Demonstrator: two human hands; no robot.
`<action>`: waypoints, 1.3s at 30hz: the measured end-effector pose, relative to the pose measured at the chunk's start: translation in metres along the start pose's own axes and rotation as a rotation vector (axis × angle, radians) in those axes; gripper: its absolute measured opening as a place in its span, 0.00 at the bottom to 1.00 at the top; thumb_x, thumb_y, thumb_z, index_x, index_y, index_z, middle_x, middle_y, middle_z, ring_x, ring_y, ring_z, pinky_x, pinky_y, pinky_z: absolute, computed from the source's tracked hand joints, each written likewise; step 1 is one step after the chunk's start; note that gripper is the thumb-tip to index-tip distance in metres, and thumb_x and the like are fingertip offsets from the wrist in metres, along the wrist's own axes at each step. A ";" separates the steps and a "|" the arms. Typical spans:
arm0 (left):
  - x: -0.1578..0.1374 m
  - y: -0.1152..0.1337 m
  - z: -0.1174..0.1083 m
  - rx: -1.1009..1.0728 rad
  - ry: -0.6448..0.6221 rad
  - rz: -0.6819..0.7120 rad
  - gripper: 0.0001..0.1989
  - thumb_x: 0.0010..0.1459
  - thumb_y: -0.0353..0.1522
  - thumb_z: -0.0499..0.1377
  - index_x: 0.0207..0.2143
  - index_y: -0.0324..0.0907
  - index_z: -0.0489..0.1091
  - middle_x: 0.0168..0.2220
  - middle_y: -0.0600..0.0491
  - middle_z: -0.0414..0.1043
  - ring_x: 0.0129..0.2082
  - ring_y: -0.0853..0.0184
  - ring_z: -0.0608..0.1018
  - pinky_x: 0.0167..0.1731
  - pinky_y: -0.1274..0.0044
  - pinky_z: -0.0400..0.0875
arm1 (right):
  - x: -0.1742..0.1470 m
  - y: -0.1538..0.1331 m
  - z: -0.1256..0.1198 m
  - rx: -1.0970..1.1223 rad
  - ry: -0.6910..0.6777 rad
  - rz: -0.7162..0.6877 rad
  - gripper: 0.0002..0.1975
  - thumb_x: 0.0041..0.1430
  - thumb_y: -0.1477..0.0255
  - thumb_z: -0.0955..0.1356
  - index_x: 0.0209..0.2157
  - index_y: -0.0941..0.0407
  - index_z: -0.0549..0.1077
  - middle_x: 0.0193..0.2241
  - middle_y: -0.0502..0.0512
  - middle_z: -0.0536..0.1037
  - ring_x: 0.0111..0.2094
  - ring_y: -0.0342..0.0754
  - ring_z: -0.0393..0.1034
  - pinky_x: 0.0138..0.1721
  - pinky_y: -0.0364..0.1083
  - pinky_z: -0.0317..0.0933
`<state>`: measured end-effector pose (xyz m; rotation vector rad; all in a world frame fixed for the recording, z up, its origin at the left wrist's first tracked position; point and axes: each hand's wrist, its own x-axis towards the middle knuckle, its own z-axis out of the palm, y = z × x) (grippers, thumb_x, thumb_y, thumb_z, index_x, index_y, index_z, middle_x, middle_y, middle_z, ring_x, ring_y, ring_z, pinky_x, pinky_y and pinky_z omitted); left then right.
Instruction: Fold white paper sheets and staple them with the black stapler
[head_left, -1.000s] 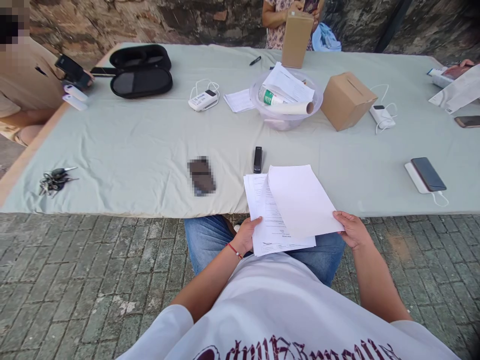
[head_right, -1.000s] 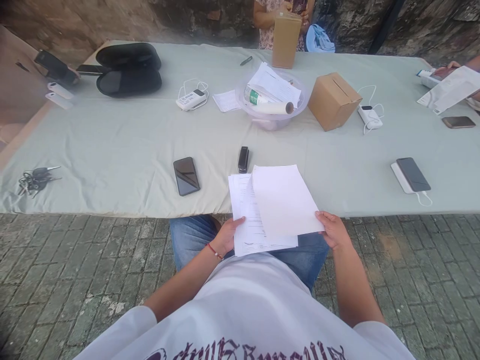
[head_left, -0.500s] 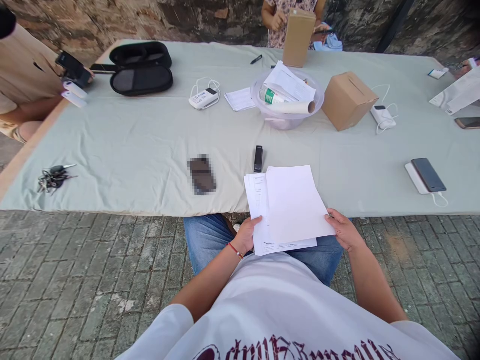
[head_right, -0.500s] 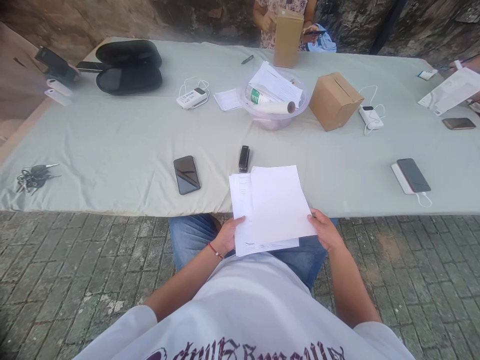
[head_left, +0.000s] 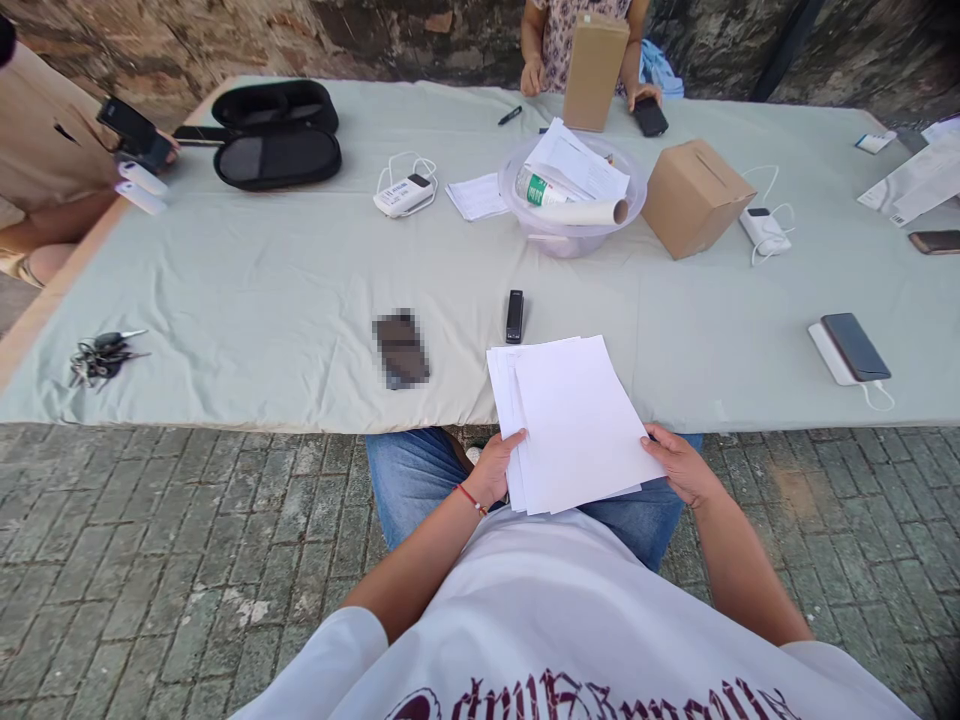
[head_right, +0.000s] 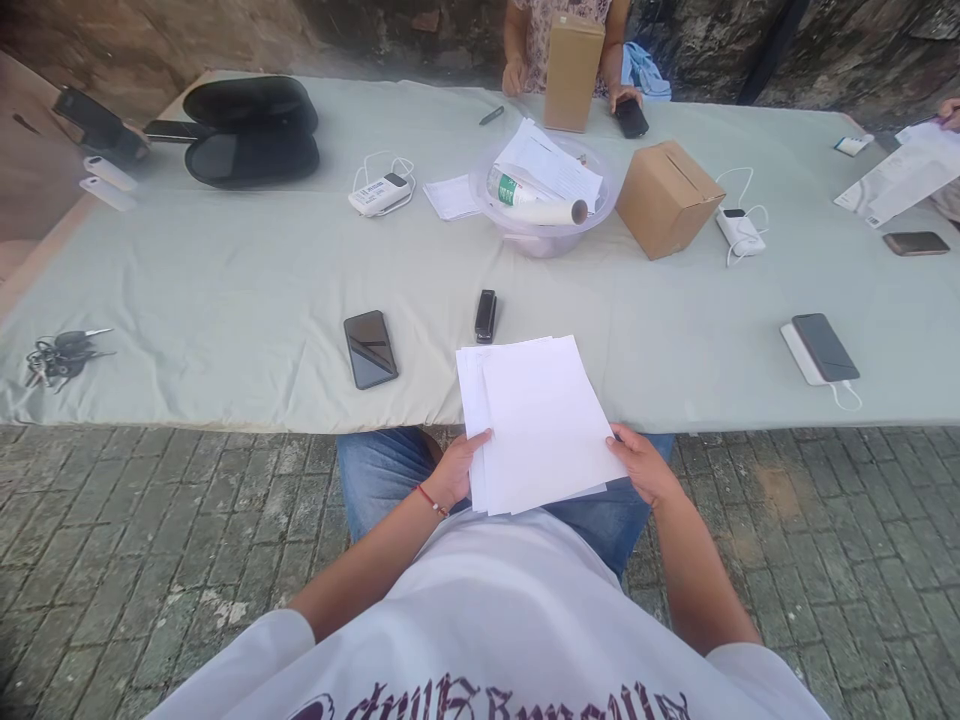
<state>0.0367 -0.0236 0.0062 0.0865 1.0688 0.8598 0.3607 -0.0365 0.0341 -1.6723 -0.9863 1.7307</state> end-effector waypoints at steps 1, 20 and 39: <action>0.000 0.000 0.000 0.003 0.005 -0.002 0.20 0.46 0.32 0.71 0.42 0.33 0.76 0.41 0.39 0.81 0.37 0.54 0.83 0.47 0.61 0.77 | 0.000 0.001 0.000 -0.005 0.010 0.001 0.25 0.58 0.54 0.69 0.54 0.49 0.71 0.48 0.53 0.79 0.46 0.56 0.75 0.43 0.51 0.70; -0.014 0.005 0.008 0.181 -0.171 0.073 0.24 0.45 0.41 0.73 0.42 0.34 0.79 0.43 0.40 0.80 0.44 0.53 0.81 0.54 0.61 0.69 | 0.019 -0.061 0.012 -0.452 0.410 -0.401 0.18 0.62 0.56 0.64 0.47 0.52 0.74 0.45 0.58 0.78 0.44 0.53 0.74 0.49 0.55 0.69; 0.014 0.050 0.034 0.360 -0.260 0.263 0.19 0.49 0.38 0.70 0.42 0.39 0.76 0.40 0.46 0.80 0.44 0.56 0.79 0.51 0.66 0.69 | 0.152 -0.216 0.079 -0.897 -0.650 -0.221 0.20 0.46 0.54 0.74 0.35 0.54 0.80 0.28 0.49 0.80 0.28 0.47 0.72 0.30 0.44 0.62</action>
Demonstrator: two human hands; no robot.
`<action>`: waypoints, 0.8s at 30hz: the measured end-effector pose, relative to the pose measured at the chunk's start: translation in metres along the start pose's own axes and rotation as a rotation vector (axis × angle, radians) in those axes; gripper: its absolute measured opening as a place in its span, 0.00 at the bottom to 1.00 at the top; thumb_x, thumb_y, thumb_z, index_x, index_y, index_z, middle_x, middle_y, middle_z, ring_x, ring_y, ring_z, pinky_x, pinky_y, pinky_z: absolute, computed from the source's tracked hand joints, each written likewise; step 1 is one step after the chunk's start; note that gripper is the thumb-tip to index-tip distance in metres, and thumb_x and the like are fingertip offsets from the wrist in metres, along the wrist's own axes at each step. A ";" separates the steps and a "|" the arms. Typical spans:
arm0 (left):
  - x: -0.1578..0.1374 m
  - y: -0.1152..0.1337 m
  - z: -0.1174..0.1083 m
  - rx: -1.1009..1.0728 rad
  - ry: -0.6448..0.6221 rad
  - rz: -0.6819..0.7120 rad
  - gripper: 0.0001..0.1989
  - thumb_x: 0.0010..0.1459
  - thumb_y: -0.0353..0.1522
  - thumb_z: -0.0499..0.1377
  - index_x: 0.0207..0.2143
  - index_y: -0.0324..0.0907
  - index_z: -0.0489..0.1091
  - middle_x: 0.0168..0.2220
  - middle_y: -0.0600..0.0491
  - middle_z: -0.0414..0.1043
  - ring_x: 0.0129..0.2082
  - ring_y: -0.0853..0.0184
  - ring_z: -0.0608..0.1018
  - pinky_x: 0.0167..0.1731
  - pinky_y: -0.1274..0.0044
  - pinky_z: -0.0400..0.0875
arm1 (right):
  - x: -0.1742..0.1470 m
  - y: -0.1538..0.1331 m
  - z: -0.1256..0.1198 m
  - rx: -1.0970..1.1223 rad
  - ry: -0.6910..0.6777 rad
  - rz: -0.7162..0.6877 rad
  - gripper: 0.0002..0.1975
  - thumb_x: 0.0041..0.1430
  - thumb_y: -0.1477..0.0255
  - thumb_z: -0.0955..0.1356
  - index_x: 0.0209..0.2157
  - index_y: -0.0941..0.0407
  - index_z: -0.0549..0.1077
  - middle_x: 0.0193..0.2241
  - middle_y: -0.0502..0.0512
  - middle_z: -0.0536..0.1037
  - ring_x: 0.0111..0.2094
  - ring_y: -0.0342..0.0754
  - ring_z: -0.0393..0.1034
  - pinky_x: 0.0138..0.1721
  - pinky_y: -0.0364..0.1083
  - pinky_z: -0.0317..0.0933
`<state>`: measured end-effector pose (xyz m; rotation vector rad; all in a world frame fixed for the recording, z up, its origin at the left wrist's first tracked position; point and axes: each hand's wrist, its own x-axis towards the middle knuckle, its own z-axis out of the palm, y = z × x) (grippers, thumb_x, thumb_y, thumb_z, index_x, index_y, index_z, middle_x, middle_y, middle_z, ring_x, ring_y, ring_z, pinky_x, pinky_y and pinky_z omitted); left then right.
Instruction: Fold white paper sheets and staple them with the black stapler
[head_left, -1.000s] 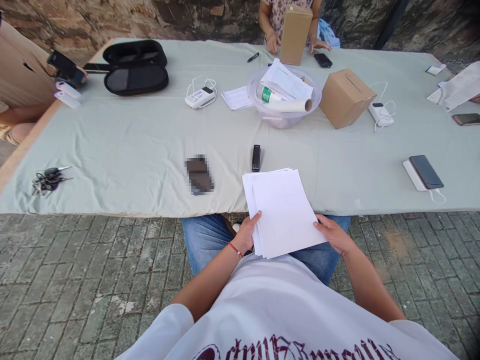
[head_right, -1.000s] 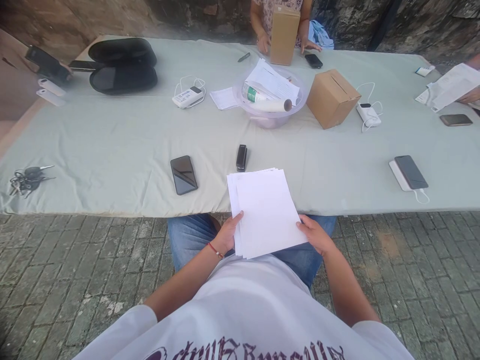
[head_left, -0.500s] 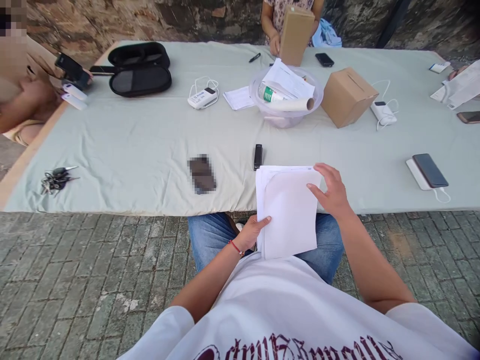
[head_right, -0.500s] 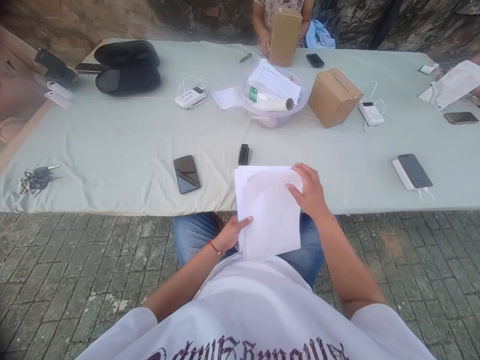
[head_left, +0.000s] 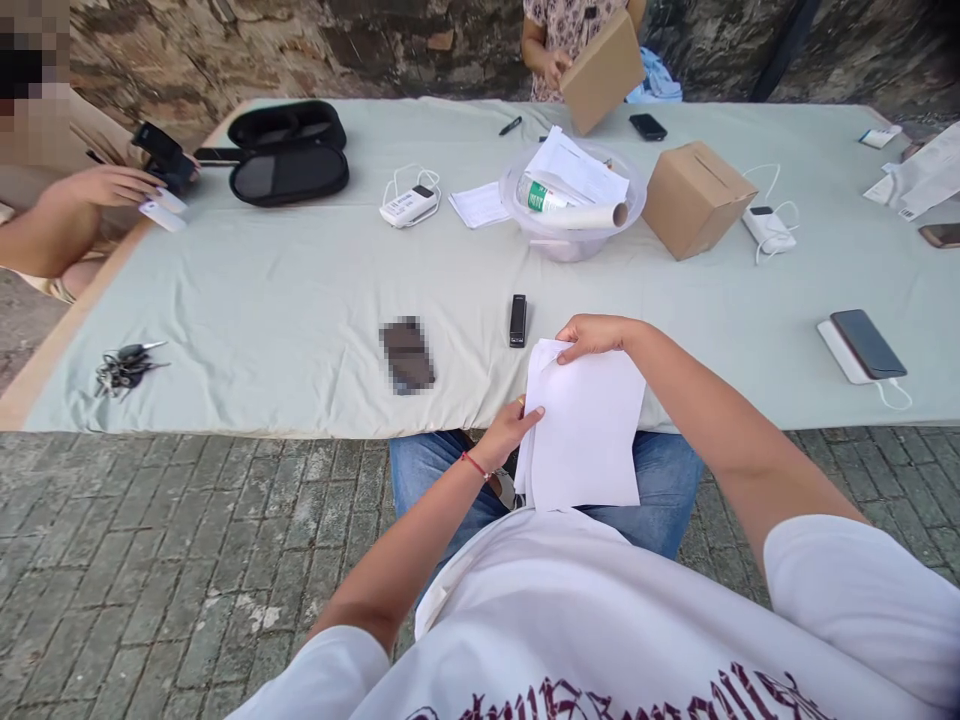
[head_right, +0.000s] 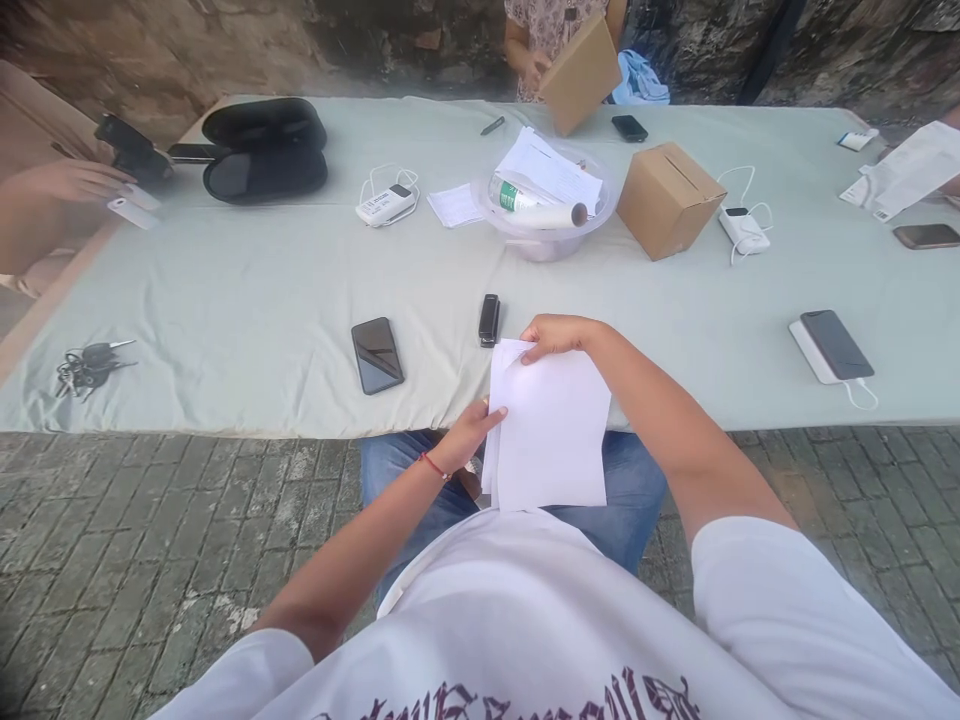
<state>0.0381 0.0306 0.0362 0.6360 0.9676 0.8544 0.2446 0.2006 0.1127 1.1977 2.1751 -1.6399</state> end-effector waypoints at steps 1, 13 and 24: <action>0.009 0.006 0.001 -0.004 0.017 0.059 0.19 0.50 0.37 0.70 0.43 0.39 0.75 0.40 0.47 0.80 0.44 0.57 0.79 0.51 0.67 0.69 | 0.005 0.005 0.001 0.037 -0.013 0.015 0.21 0.45 0.54 0.75 0.36 0.54 0.80 0.28 0.49 0.80 0.28 0.47 0.72 0.30 0.44 0.63; 0.115 0.038 0.016 -0.224 0.227 0.063 0.08 0.51 0.30 0.66 0.34 0.40 0.73 0.33 0.48 0.79 0.42 0.57 0.80 0.49 0.66 0.71 | 0.049 0.037 -0.042 -0.132 0.244 0.011 0.14 0.50 0.62 0.73 0.35 0.56 0.78 0.31 0.51 0.79 0.31 0.47 0.71 0.34 0.45 0.62; 0.137 0.026 0.026 -0.489 0.349 0.041 0.07 0.52 0.27 0.62 0.36 0.38 0.72 0.33 0.49 0.79 0.42 0.60 0.80 0.49 0.68 0.72 | 0.028 0.020 0.044 -0.259 0.874 0.145 0.13 0.64 0.64 0.63 0.43 0.56 0.74 0.43 0.62 0.72 0.46 0.57 0.65 0.48 0.54 0.61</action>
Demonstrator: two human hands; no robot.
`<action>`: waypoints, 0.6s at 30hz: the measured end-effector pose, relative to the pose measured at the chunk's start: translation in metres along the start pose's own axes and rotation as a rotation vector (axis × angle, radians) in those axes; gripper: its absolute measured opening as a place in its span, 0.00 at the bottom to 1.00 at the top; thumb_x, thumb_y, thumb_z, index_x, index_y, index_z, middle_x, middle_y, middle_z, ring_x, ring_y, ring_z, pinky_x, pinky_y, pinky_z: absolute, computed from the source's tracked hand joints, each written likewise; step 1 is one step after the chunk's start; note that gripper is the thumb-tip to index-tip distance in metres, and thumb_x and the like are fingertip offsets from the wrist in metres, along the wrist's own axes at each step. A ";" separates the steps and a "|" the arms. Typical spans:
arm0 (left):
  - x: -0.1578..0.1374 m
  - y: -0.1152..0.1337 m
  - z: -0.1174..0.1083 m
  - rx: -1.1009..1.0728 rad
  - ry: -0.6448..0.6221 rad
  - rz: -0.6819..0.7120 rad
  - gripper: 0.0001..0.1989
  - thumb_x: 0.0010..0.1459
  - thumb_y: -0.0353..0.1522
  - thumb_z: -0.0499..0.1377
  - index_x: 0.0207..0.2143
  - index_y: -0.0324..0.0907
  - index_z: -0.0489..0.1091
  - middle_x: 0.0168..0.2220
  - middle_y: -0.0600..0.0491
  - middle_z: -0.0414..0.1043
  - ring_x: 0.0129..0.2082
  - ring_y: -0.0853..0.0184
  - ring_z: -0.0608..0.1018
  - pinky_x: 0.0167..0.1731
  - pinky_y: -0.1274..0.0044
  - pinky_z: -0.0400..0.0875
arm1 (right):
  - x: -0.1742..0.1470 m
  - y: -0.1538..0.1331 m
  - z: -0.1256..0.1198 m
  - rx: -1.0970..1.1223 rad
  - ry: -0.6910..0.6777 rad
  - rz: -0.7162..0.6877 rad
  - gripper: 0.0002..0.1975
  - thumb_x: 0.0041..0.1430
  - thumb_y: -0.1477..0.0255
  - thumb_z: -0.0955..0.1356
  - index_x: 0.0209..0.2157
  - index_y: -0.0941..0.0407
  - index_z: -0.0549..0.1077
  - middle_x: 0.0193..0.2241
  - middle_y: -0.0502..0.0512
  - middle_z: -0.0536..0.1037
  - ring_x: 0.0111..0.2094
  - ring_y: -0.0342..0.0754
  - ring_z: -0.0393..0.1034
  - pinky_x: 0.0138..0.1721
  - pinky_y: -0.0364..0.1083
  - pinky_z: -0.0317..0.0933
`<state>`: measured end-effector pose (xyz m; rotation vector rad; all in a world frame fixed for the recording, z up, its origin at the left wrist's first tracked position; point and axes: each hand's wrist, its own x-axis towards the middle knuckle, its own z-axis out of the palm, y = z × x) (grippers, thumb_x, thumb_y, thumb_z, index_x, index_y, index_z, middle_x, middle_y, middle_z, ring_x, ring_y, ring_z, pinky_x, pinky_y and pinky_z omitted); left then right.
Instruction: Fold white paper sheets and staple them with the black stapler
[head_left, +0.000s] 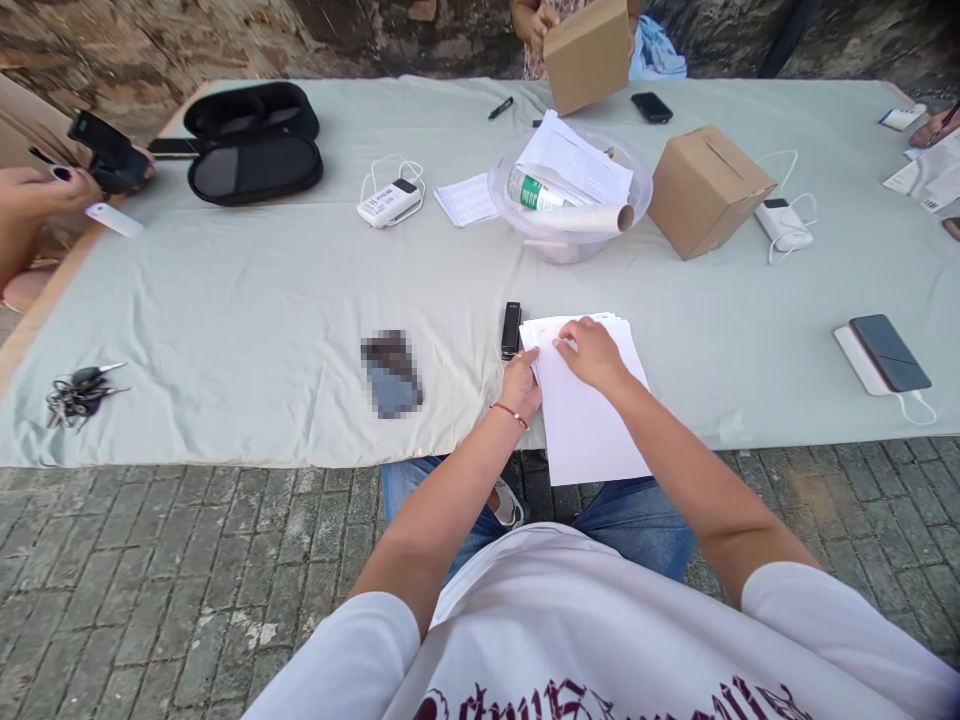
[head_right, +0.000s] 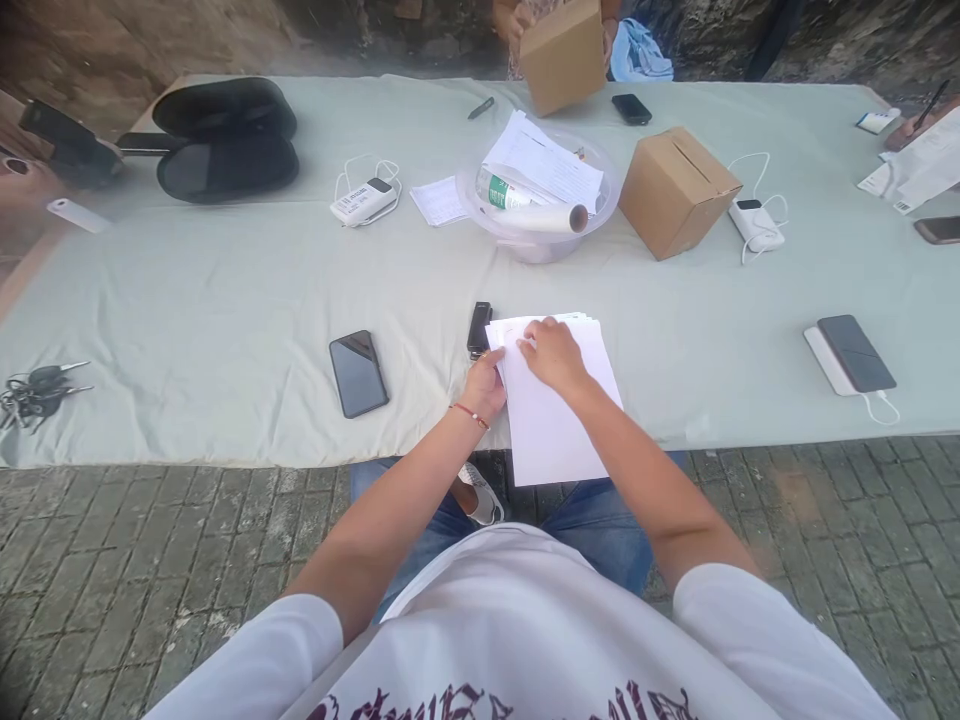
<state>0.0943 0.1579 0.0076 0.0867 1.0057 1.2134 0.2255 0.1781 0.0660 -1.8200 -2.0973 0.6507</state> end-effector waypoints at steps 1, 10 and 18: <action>0.000 0.000 0.000 -0.024 -0.021 -0.039 0.08 0.52 0.28 0.62 0.37 0.38 0.72 0.34 0.48 0.79 0.43 0.59 0.80 0.49 0.67 0.72 | -0.011 -0.002 0.006 0.025 -0.029 0.035 0.16 0.63 0.61 0.65 0.46 0.56 0.73 0.45 0.62 0.72 0.46 0.57 0.65 0.48 0.54 0.61; -0.014 -0.002 0.003 0.027 -0.087 0.012 0.14 0.47 0.29 0.69 0.37 0.38 0.72 0.32 0.51 0.78 0.41 0.61 0.81 0.48 0.70 0.73 | -0.038 -0.015 0.016 0.154 -0.099 0.154 0.30 0.54 0.58 0.71 0.56 0.55 0.66 0.49 0.62 0.73 0.50 0.58 0.67 0.48 0.53 0.61; -0.022 0.002 -0.002 0.027 -0.064 -0.004 0.09 0.51 0.29 0.66 0.36 0.39 0.72 0.33 0.50 0.79 0.43 0.60 0.80 0.51 0.67 0.72 | -0.038 -0.019 0.020 0.046 -0.078 0.140 0.18 0.62 0.70 0.64 0.54 0.57 0.68 0.49 0.64 0.74 0.50 0.59 0.69 0.50 0.54 0.62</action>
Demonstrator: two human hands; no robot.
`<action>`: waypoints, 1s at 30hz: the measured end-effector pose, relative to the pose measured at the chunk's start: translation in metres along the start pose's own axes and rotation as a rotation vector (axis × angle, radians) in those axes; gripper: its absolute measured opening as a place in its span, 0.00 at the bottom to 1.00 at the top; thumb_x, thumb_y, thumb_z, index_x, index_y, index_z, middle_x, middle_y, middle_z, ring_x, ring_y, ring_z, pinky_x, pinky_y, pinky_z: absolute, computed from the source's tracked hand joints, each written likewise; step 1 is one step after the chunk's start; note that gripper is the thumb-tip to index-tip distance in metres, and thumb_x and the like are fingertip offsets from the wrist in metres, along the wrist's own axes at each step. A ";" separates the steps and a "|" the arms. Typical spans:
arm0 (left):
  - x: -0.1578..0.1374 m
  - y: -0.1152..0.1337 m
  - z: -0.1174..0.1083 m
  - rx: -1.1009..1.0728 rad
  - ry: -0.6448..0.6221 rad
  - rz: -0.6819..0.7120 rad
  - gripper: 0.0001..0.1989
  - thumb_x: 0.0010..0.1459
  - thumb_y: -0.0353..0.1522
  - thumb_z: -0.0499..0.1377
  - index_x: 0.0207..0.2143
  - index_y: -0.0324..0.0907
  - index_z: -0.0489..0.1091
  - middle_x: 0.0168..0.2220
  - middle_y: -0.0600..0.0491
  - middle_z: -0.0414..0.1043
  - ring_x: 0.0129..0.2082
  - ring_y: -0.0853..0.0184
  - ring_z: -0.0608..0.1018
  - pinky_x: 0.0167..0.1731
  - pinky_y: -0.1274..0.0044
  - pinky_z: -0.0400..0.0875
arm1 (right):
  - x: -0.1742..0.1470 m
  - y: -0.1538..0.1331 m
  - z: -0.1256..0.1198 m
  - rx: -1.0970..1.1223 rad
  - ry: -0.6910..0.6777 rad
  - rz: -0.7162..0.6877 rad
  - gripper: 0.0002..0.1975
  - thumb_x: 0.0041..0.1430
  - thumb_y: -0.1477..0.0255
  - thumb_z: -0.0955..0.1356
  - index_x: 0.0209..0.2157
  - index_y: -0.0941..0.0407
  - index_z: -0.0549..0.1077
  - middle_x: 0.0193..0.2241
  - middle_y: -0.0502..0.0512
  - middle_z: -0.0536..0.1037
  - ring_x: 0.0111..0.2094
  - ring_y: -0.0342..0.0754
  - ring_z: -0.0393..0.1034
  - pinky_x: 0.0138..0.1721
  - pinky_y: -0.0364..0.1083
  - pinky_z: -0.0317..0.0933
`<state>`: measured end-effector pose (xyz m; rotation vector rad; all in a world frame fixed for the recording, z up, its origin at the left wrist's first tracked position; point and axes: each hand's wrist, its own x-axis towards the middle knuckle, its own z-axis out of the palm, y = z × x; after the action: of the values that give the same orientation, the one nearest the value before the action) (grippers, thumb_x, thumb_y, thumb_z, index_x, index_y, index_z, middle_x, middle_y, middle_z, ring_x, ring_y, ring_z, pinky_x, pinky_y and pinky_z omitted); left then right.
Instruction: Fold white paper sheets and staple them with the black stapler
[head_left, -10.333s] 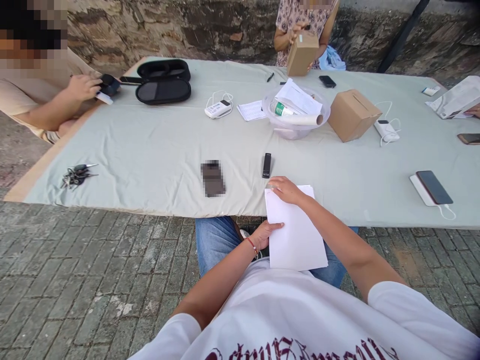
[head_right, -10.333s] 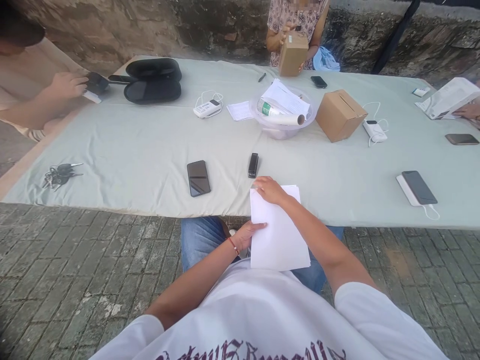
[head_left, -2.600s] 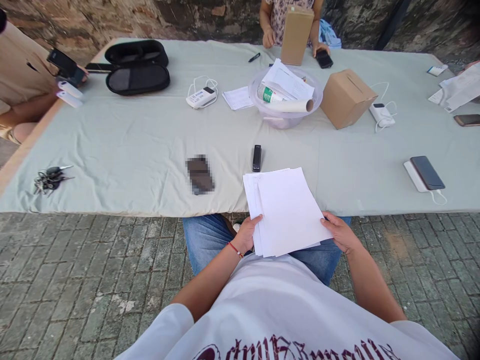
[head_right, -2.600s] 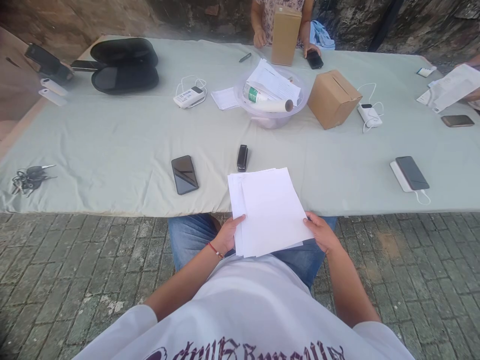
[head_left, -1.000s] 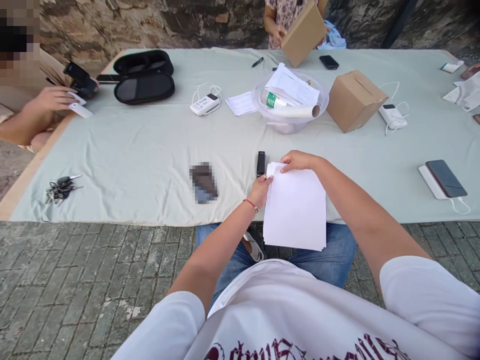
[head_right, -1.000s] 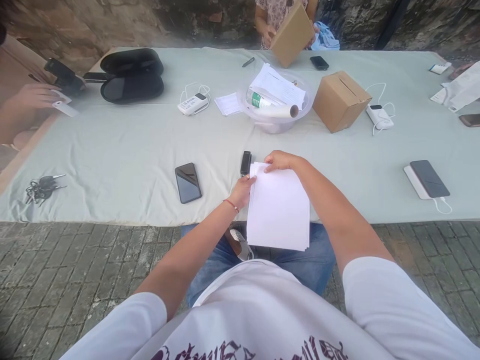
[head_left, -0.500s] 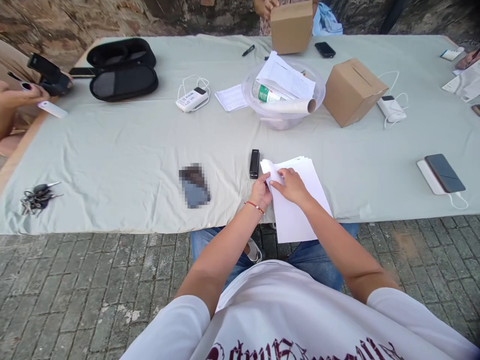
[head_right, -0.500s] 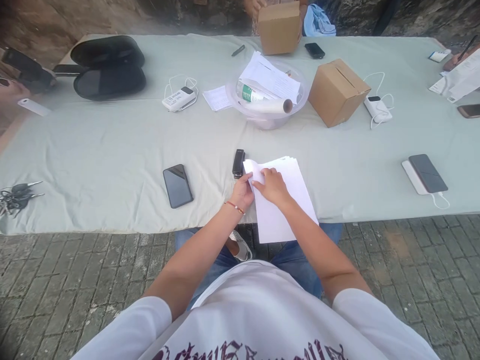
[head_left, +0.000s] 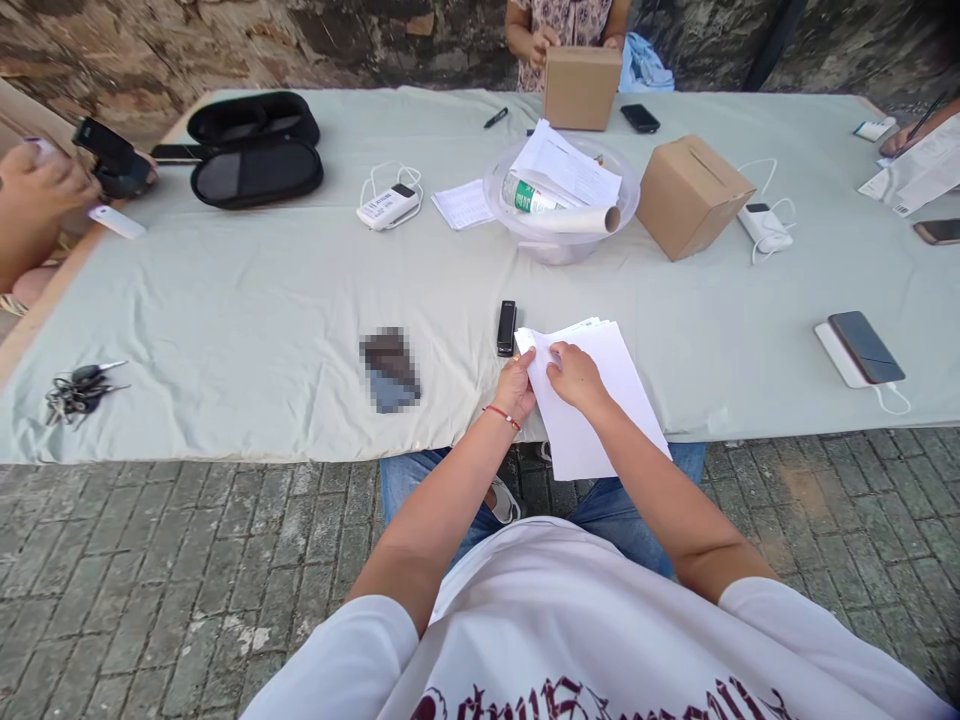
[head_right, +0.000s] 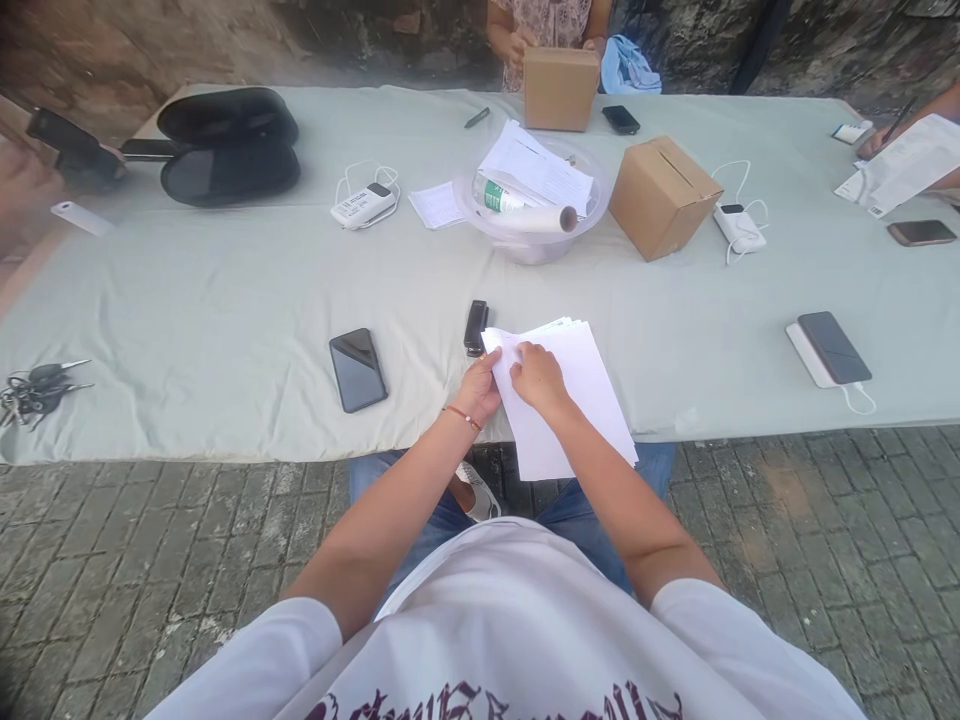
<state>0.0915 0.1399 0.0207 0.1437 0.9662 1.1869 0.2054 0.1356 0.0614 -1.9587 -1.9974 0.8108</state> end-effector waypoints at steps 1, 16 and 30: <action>0.000 0.000 -0.002 -0.007 0.006 -0.012 0.08 0.52 0.28 0.65 0.36 0.38 0.72 0.33 0.50 0.79 0.44 0.59 0.80 0.51 0.67 0.72 | -0.001 0.000 0.002 0.000 0.010 0.001 0.18 0.62 0.68 0.64 0.53 0.57 0.68 0.49 0.64 0.74 0.50 0.59 0.69 0.50 0.54 0.62; -0.008 0.000 -0.005 0.084 0.105 0.054 0.07 0.47 0.23 0.62 0.31 0.37 0.71 0.24 0.53 0.75 0.28 0.65 0.78 0.38 0.71 0.74 | -0.002 -0.004 -0.014 -0.058 -0.042 -0.022 0.13 0.62 0.68 0.66 0.47 0.56 0.73 0.46 0.56 0.78 0.47 0.52 0.71 0.47 0.47 0.60; -0.007 -0.005 -0.007 0.068 0.003 0.015 0.13 0.43 0.25 0.67 0.34 0.36 0.72 0.28 0.49 0.77 0.32 0.61 0.80 0.41 0.68 0.73 | -0.009 0.007 0.001 -0.005 0.014 0.039 0.20 0.58 0.59 0.69 0.47 0.57 0.72 0.47 0.60 0.75 0.47 0.52 0.70 0.45 0.47 0.60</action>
<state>0.0901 0.1293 0.0177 0.2034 1.0105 1.1690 0.2114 0.1262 0.0593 -2.0060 -1.9616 0.7996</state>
